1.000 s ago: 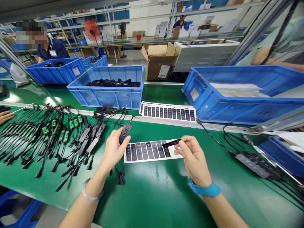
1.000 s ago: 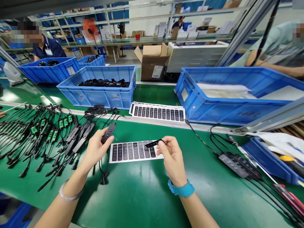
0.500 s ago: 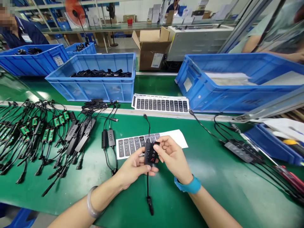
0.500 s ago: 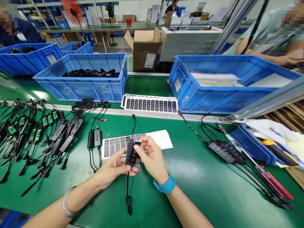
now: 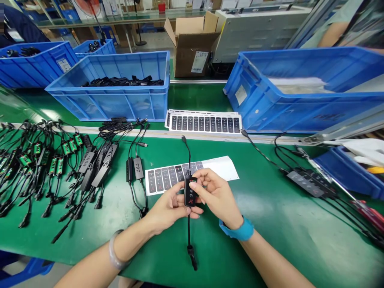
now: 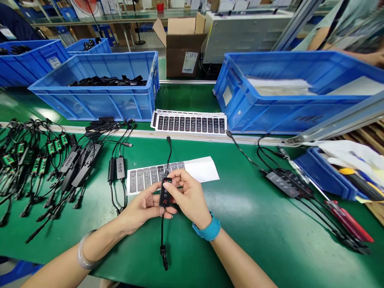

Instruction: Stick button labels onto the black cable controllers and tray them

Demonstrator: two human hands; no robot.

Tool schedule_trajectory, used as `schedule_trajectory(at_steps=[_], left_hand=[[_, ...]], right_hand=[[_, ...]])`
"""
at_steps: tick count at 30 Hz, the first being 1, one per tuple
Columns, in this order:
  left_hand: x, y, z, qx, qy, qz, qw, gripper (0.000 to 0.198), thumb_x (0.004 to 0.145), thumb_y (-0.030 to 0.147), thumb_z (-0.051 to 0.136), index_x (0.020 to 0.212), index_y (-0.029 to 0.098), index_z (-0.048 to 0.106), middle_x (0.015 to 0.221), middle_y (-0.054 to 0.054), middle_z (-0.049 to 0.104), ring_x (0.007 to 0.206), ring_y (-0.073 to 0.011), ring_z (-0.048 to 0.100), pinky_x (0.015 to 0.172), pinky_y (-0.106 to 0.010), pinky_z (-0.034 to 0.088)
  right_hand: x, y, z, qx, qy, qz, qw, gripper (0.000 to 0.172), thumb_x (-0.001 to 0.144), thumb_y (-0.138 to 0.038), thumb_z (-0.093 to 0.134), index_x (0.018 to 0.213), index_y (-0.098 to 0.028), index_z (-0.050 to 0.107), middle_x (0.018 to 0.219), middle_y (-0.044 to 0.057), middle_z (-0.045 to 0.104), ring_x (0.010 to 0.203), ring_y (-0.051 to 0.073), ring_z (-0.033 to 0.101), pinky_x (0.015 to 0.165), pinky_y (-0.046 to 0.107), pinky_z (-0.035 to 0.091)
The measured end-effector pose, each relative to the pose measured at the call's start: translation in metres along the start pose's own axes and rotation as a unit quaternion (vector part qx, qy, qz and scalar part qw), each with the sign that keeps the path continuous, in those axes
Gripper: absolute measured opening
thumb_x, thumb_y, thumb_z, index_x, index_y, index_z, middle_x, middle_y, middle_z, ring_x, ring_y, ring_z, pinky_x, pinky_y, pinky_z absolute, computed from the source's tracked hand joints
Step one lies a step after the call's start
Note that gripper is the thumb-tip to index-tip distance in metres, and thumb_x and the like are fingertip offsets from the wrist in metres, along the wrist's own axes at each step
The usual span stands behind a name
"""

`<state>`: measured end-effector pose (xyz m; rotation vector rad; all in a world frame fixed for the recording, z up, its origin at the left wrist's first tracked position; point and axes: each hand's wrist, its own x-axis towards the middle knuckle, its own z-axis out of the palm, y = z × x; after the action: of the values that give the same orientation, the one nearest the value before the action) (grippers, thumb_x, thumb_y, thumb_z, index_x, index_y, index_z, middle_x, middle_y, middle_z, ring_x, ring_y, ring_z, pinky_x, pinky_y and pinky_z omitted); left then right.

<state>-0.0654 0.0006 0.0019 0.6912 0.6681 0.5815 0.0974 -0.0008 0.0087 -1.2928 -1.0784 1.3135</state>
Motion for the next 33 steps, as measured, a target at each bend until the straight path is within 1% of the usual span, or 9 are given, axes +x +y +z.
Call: schedule_trajectory(at_steps=[2, 7, 12, 17, 24, 29, 31, 33], left_hand=[[0.000, 0.000, 0.000, 0.002, -0.002, 0.001, 1.000, 0.064, 0.071, 0.024, 0.084, 0.127, 0.020, 0.054, 0.096, -0.010, 0.073, 0.088, -0.0230, 0.072, 0.080, -0.035, 0.054], [0.000, 0.002, 0.001, 0.014, 0.001, -0.005, 1.000, 0.063, 0.073, 0.025, 0.082, 0.129, 0.020, 0.053, 0.101, -0.011, 0.072, 0.090, -0.0235, 0.071, 0.082, -0.036, 0.054], [-0.001, 0.002, 0.002, 0.020, 0.004, -0.002, 1.000, 0.062, 0.075, 0.026, 0.080, 0.130, 0.019, 0.052, 0.099, -0.010, 0.072, 0.089, -0.0232, 0.071, 0.081, -0.035, 0.054], [-0.001, -0.001, 0.003, 0.022, 0.019, 0.003, 1.000, 0.064, 0.076, 0.028, 0.080, 0.132, 0.020, 0.050, 0.096, -0.008, 0.071, 0.085, -0.0218, 0.071, 0.078, -0.034, 0.054], [0.000, -0.004, 0.004, 0.042, 0.020, 0.014, 0.999, 0.063, 0.077, 0.030, 0.079, 0.132, 0.020, 0.050, 0.093, -0.007, 0.070, 0.081, -0.0197, 0.071, 0.075, -0.031, 0.054], [0.000, -0.004, 0.004, 0.067, 0.019, 0.015, 0.997, 0.063, 0.078, 0.029, 0.076, 0.134, 0.018, 0.049, 0.087, -0.007, 0.069, 0.079, -0.0197, 0.070, 0.073, -0.031, 0.053], [0.000, -0.003, 0.004, 0.069, 0.026, 0.017, 0.997, 0.064, 0.076, 0.028, 0.077, 0.133, 0.016, 0.049, 0.085, -0.006, 0.069, 0.077, -0.0192, 0.070, 0.071, -0.030, 0.053], [0.000, -0.002, 0.005, 0.061, 0.034, 0.015, 0.997, 0.063, 0.074, 0.027, 0.078, 0.130, 0.016, 0.050, 0.082, -0.005, 0.069, 0.073, -0.0179, 0.069, 0.069, -0.029, 0.052]], right_hand=[[0.000, 0.001, 0.000, -0.003, -0.001, 0.000, 1.000, 0.030, 0.075, -0.043, 0.073, 0.088, -0.021, 0.058, 0.067, -0.004, 0.046, 0.057, 0.010, 0.048, 0.040, 0.018, 0.049], [-0.001, 0.002, -0.001, -0.010, 0.001, 0.000, 1.000, 0.028, 0.077, -0.042, 0.072, 0.089, -0.021, 0.058, 0.069, -0.003, 0.048, 0.058, 0.011, 0.049, 0.041, 0.019, 0.051], [-0.001, 0.002, 0.000, -0.021, 0.010, -0.002, 1.000, 0.029, 0.075, -0.043, 0.073, 0.088, -0.021, 0.059, 0.069, -0.003, 0.048, 0.058, 0.012, 0.049, 0.040, 0.020, 0.051], [-0.001, 0.004, 0.002, -0.054, 0.022, -0.021, 0.998, 0.026, 0.076, -0.040, 0.072, 0.089, -0.021, 0.060, 0.067, -0.003, 0.049, 0.057, 0.011, 0.050, 0.044, 0.021, 0.050], [-0.002, 0.006, 0.001, -0.082, 0.031, -0.035, 0.996, 0.022, 0.079, -0.038, 0.070, 0.091, -0.021, 0.061, 0.069, -0.003, 0.051, 0.058, 0.012, 0.052, 0.048, 0.022, 0.051], [-0.002, 0.010, 0.002, -0.100, 0.039, -0.039, 0.993, 0.023, 0.079, -0.038, 0.069, 0.093, -0.021, 0.061, 0.069, -0.003, 0.051, 0.058, 0.012, 0.053, 0.048, 0.023, 0.051], [-0.002, 0.012, 0.002, -0.112, 0.047, -0.035, 0.992, 0.027, 0.080, -0.038, 0.069, 0.099, -0.021, 0.059, 0.069, -0.003, 0.051, 0.057, 0.012, 0.053, 0.048, 0.023, 0.051], [-0.001, 0.013, 0.001, -0.126, 0.054, -0.035, 0.990, 0.037, 0.080, -0.036, 0.068, 0.111, -0.023, 0.053, 0.071, -0.004, 0.051, 0.059, 0.012, 0.053, 0.049, 0.024, 0.050]])
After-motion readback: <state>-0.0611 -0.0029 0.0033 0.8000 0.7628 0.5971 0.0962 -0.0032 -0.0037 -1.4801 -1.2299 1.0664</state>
